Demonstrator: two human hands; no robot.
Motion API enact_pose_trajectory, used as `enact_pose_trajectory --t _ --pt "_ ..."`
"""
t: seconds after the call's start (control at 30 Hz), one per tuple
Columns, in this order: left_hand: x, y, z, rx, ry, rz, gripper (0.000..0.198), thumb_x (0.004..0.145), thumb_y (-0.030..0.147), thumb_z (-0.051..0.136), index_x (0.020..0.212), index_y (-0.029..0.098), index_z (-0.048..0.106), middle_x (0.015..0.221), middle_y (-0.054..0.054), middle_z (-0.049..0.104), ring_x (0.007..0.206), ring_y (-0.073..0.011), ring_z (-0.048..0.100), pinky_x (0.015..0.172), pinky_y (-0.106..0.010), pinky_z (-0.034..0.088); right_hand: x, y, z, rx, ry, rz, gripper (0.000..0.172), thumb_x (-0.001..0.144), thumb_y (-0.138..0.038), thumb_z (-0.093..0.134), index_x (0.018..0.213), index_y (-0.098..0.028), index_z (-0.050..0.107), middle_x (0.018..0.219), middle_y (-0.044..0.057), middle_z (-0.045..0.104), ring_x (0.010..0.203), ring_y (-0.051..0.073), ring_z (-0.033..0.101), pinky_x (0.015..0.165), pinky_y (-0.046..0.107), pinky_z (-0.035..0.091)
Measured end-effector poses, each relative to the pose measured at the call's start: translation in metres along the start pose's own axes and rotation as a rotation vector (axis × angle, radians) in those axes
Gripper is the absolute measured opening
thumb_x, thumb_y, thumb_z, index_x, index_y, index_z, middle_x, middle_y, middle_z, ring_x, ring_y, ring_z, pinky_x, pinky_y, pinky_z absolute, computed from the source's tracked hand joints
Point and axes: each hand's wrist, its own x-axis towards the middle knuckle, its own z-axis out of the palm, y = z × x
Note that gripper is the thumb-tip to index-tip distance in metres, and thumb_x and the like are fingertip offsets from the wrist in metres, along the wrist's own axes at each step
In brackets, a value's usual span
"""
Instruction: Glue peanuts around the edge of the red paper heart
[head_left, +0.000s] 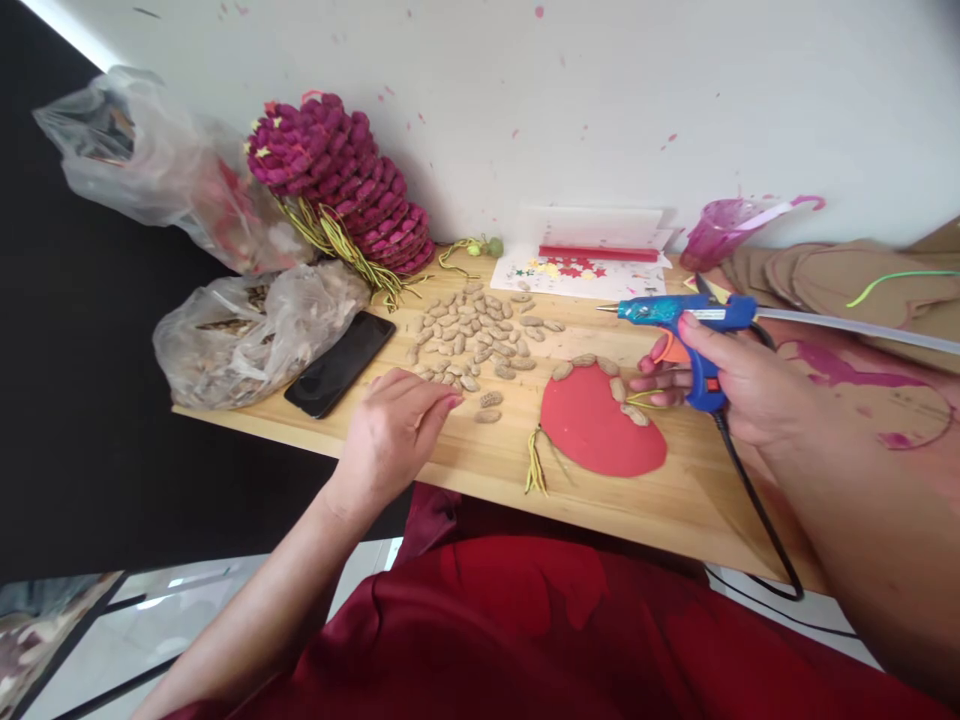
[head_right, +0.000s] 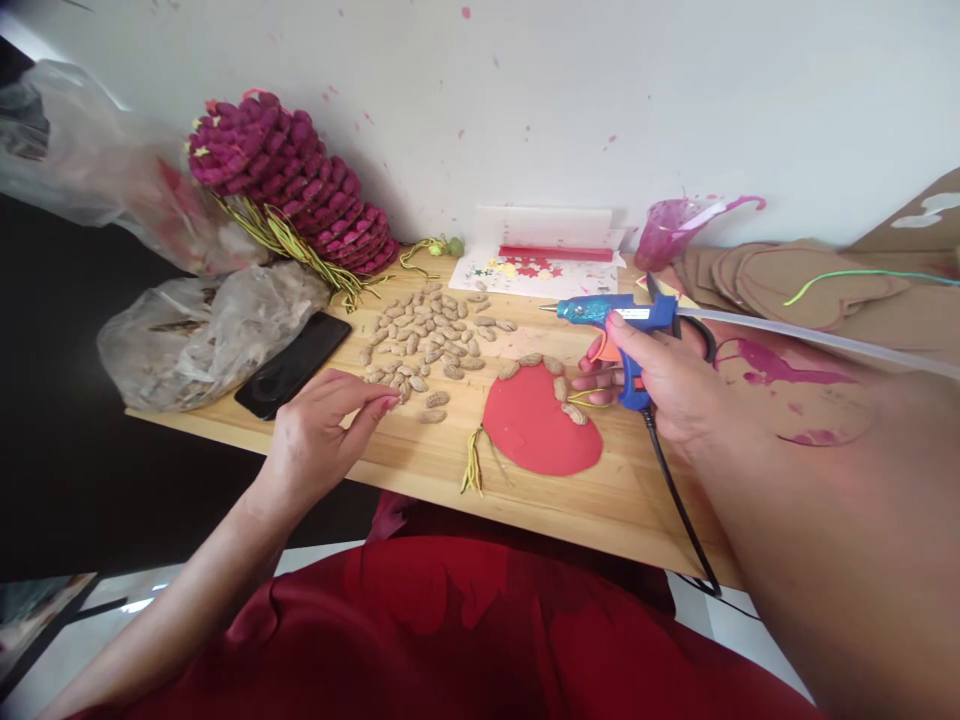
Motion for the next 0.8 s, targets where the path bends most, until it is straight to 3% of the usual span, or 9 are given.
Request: enact_pose_trajectory --t 0.1,0.3,0.47,0.6,0.67,0.8 --pt "-0.002 -0.005 0.007 -0.012 -0.019 -0.022 0.022 0.099 0.02 0.057 0.109 0.022 0.077 0.098 -0.006 0.079 0.092 -0.0223 0.069 0.085 -0.038 0.054 -0.001 -0.001 0.001 -0.003 0.012 0.003 0.01 0.099 -0.033 0.06 0.097 -0.023 0.064 0.068 0.006 0.07 0.058 0.023 0.074 0.047 0.026 0.058" --pt "0.0 -0.002 0.021 -0.005 -0.017 -0.019 0.014 0.095 0.025 0.066 0.086 0.02 0.076 0.081 -0.004 0.077 0.078 -0.0211 0.066 0.076 -0.037 0.053 0.0 0.001 -0.001 -0.032 -0.024 0.014 0.016 0.098 -0.037 0.062 0.094 -0.021 0.064 0.071 0.007 0.07 0.059 0.023 0.075 0.047 0.026 0.058" --pt "0.003 0.001 0.028 -0.031 -0.006 0.008 0.018 0.097 0.016 0.059 0.105 0.017 0.075 0.097 -0.008 0.078 0.091 -0.0232 0.067 0.085 -0.04 0.054 0.0 0.003 -0.005 -0.05 -0.049 0.014 0.025 0.092 -0.044 0.071 0.096 -0.021 0.064 0.074 0.007 0.071 0.06 0.024 0.075 0.047 0.027 0.059" --pt "0.005 0.005 0.026 -0.047 0.022 0.024 0.008 0.094 0.021 0.067 0.092 0.018 0.074 0.086 -0.004 0.076 0.083 -0.021 0.065 0.079 -0.037 0.053 -0.003 0.003 -0.004 -0.039 -0.052 -0.003 0.027 0.091 -0.042 0.072 0.106 -0.022 0.062 0.077 0.005 0.072 0.063 0.023 0.076 0.048 0.026 0.06" --pt "0.005 0.009 0.025 -0.069 0.02 0.042 0.012 0.094 0.022 0.068 0.084 0.019 0.072 0.078 -0.003 0.073 0.075 -0.0192 0.062 0.074 -0.035 0.052 -0.003 0.002 -0.003 -0.034 -0.048 -0.01 0.027 0.091 -0.042 0.072 0.106 -0.022 0.062 0.076 0.004 0.072 0.063 0.022 0.076 0.048 0.026 0.059" --pt "0.001 0.022 0.03 -0.186 -0.051 0.12 0.016 0.096 0.011 0.06 0.104 0.018 0.073 0.093 -0.005 0.075 0.086 -0.0191 0.064 0.08 -0.035 0.053 -0.002 0.004 -0.002 -0.051 -0.044 -0.024 0.031 0.088 -0.049 0.075 0.094 -0.021 0.063 0.073 0.003 0.071 0.059 0.021 0.074 0.046 0.024 0.056"
